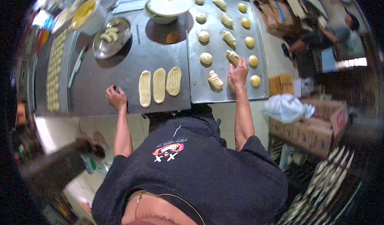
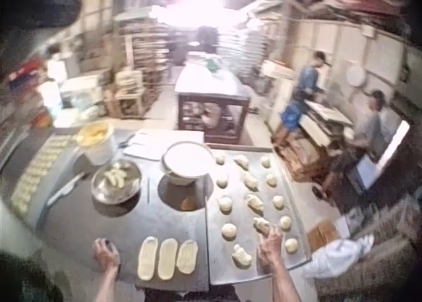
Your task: The person rolls dough with banana slices inside, then dips the round dough balls into shredded cheese toppings before placing them into a baking tray.
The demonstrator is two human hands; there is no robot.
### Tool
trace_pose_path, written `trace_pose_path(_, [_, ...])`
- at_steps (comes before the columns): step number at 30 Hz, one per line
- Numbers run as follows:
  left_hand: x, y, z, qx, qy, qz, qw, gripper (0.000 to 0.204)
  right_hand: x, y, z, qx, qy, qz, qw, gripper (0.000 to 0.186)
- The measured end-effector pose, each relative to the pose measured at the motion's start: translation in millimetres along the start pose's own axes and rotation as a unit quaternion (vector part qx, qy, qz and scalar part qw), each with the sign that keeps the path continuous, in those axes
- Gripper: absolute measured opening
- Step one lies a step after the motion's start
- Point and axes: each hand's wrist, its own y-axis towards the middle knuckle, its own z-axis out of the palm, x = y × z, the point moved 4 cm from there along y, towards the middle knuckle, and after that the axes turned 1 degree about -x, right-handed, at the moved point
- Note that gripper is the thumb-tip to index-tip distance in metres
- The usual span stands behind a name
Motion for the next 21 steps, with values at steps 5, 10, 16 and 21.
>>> trace_pose_path(5, [-13, -76, -34, -0.036, -0.047, -0.059, 0.996, 0.02, -39, 42, 32, 0.108, 0.03, -0.085, 0.99, 0.057])
trace_pose_path(10, [-17, -208, -78, -0.055, -0.035, -0.204, 0.977, 0.027, -33, 50, 30, 0.143, 0.074, -0.133, 0.978, 0.042])
trace_pose_path(16, [25, -467, -77, 0.223, -0.013, -0.392, 0.892, 0.039, -47, 54, 36, 0.158, 0.001, -0.184, 0.97, 0.055])
trace_pose_path(21, [89, -675, -74, 0.392, -0.281, -0.575, 0.661, 0.025, 2, 38, 19, 0.039, -0.002, -0.18, 0.983, 0.054])
